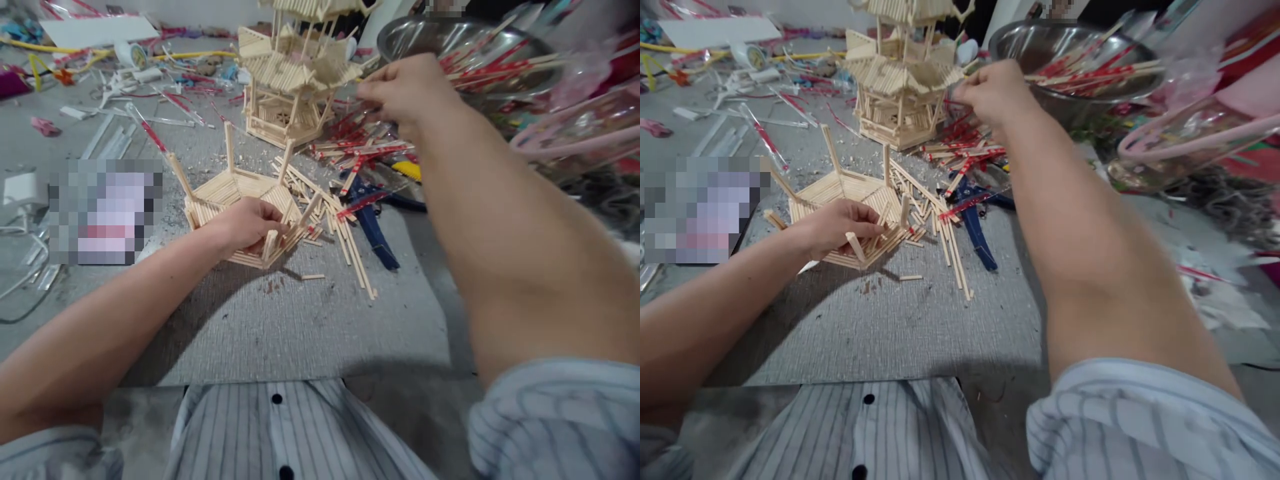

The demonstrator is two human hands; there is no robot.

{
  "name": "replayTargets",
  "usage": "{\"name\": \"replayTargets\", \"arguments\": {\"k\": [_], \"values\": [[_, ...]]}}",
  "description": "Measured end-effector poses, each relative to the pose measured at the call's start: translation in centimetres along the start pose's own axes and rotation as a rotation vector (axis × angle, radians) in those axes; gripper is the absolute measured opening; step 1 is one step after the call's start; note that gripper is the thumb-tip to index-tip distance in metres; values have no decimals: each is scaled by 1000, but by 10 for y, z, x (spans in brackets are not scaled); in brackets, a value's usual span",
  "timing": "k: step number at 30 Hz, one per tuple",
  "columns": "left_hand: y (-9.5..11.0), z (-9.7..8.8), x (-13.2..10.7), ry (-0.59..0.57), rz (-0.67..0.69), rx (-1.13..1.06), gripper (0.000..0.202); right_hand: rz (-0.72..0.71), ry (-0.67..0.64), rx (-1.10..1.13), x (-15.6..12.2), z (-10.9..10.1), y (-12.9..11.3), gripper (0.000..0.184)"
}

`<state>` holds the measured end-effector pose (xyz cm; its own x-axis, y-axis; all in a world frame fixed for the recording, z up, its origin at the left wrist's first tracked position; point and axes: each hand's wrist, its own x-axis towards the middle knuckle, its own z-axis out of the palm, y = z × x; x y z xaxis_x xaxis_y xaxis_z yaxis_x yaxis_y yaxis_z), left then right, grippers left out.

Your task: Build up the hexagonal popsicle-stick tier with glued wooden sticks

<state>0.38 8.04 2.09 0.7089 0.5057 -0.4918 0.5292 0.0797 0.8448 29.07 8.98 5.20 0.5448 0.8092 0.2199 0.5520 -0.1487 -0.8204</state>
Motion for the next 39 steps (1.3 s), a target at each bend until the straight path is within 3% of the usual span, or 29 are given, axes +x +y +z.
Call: {"name": "replayTargets", "arguments": {"k": [2,8,10,14,18,22,30,39], "values": [[1,1,-1,20,-4,-20,19,-4,44,48,-21,-4,-15,10],[3,1,-2,53,30,-10,25,-19,5,247,-114,-6,-59,12],[2,2,-3,63,32,-5,24,-26,-10,273,-141,-1,-61,12],[-2,9,-5,133,53,-29,24,40,-204,231,-172,22,-47,11],[-5,13,-7,221,110,34,20,48,-321,176,-178,48,-23,7],[-5,14,-8,247,118,52,15,-101,-277,130,-179,62,-8,10],[-4,22,-13,163,83,-40,15,-163,-262,153,-186,64,-9,12],[-3,10,-11,73,29,-67,16,-152,-222,183,-182,60,-3,9]]}}
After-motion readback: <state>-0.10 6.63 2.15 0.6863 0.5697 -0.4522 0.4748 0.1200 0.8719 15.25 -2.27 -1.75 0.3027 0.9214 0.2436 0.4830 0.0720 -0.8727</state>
